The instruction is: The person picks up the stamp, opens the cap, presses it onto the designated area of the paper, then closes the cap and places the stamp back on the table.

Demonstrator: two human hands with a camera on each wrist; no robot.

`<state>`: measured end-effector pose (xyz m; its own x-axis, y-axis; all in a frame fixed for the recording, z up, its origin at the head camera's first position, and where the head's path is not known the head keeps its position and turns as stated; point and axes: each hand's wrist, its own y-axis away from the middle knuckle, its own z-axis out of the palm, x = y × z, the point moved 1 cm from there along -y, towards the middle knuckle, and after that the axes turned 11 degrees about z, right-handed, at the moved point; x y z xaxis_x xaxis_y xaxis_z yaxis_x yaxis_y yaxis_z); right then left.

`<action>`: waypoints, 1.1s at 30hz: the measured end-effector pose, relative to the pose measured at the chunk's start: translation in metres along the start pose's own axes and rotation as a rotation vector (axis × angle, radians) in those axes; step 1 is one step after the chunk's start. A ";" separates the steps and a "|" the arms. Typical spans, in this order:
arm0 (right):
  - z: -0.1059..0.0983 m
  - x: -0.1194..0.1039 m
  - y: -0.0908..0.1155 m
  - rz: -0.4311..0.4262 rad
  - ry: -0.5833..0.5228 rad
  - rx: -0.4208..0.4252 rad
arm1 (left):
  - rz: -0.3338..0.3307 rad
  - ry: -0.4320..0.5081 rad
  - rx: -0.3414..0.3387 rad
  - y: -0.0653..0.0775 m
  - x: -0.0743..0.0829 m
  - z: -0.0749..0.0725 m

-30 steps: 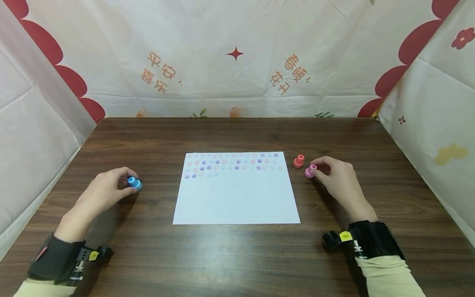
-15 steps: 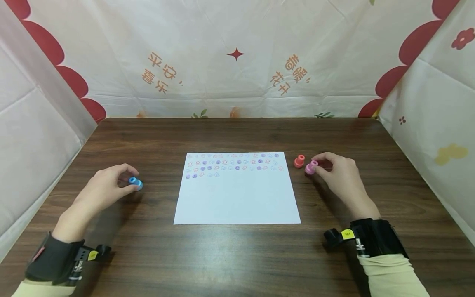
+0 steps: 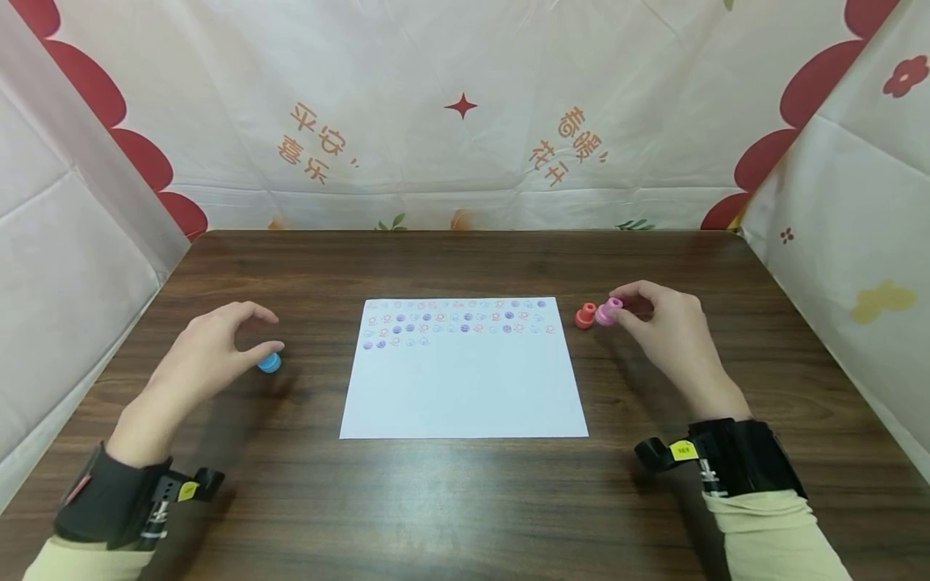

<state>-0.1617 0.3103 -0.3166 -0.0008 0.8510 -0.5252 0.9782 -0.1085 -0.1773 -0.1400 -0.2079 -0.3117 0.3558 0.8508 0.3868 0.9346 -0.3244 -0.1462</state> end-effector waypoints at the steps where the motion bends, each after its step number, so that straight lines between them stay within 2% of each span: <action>1: 0.000 -0.002 0.000 -0.005 0.004 0.005 | 0.007 0.000 0.009 -0.001 0.002 0.000; 15: 0.003 -0.042 -0.005 -0.021 -0.086 0.002 | 0.095 0.062 0.102 -0.022 0.038 0.002; 23: 0.018 -0.061 -0.006 -0.033 -0.148 -0.020 | 0.132 0.112 0.119 -0.029 0.052 0.010; 33: 0.039 -0.081 -0.004 -0.071 -0.194 -0.033 | 0.146 0.167 0.133 -0.036 0.071 0.023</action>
<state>-0.1737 0.2219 -0.3063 -0.1067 0.7404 -0.6636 0.9805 -0.0323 -0.1937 -0.1484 -0.1268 -0.2998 0.4926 0.7149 0.4962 0.8690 -0.3727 -0.3256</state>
